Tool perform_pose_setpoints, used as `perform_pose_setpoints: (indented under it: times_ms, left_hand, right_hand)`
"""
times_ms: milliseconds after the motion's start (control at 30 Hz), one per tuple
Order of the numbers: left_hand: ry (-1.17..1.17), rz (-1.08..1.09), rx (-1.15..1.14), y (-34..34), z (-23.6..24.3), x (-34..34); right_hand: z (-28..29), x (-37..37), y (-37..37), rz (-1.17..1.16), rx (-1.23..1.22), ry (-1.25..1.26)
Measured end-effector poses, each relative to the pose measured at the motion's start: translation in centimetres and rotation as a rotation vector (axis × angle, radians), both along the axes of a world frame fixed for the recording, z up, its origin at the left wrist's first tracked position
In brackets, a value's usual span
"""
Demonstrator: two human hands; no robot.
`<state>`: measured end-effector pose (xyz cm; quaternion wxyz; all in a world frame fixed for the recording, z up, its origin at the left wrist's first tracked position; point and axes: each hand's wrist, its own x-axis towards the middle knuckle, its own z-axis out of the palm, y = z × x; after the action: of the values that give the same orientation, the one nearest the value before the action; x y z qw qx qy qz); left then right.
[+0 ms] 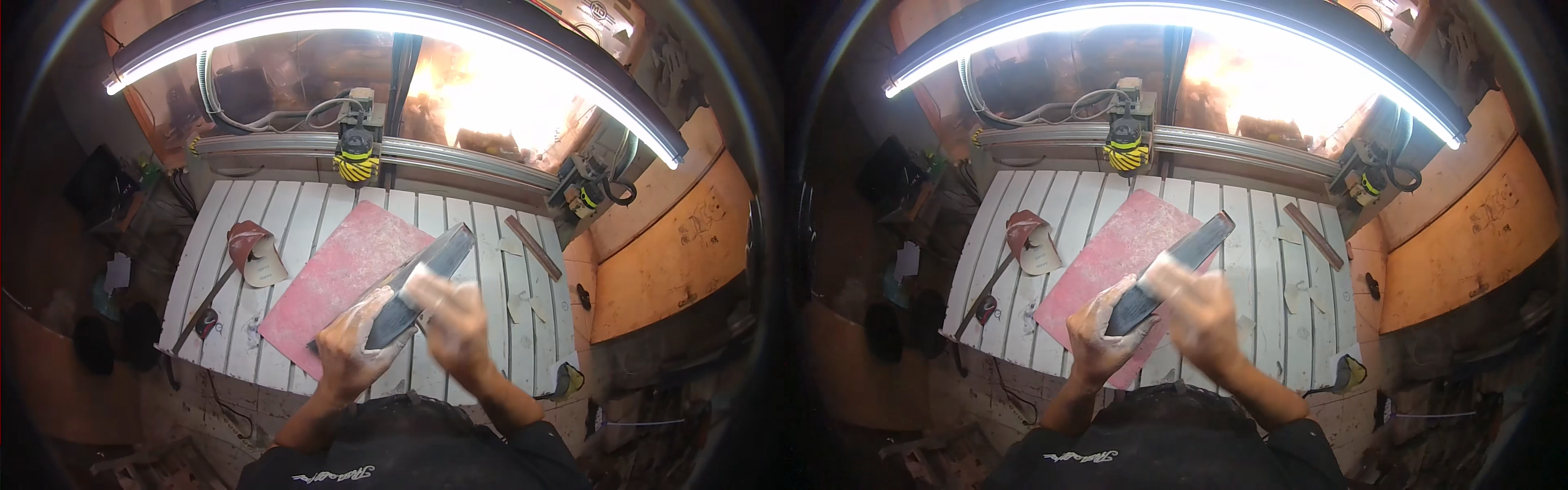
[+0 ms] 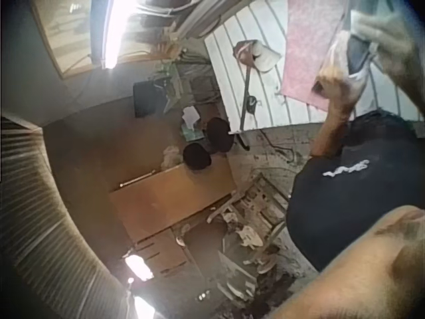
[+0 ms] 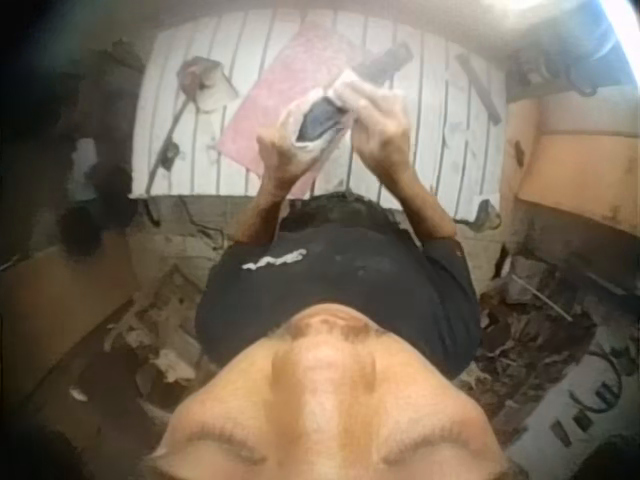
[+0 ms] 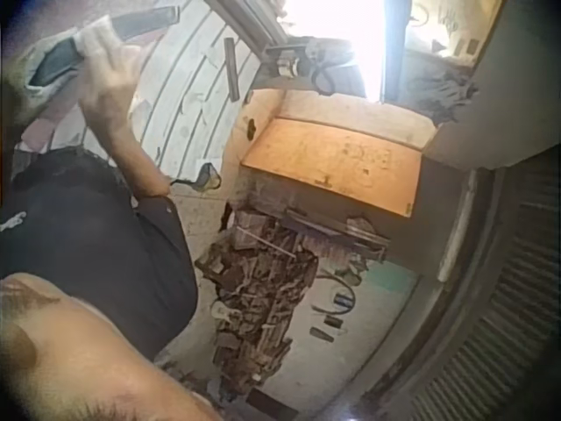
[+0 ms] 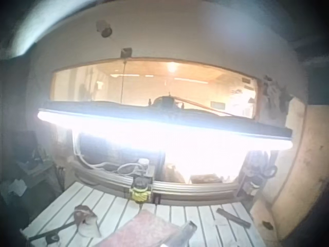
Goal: The person holds the side of a guitar body and sands the edge using a small sanding block.
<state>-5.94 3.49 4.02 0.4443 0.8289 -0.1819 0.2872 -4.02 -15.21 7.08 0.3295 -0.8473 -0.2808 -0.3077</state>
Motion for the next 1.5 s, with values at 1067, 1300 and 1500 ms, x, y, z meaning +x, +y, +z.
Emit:
perform_pose_setpoints:
  times_ms: [1067,1300,1500]
  left_hand:
    - [-0.012,-0.054,-0.004,0.2,-0.1,-0.8]
    - [0.002,-0.100,0.003,-1.0,0.1,-0.5]
    - [0.000,-0.057,0.002,0.5,-0.6,-0.5]
  right_hand:
    - [-2.2,1.1,-2.2,-0.066,0.051,0.012]
    - [-3.6,6.4,-7.9,-0.295,0.174,0.160]
    - [-3.1,2.0,-3.2,-0.002,0.094,0.083]
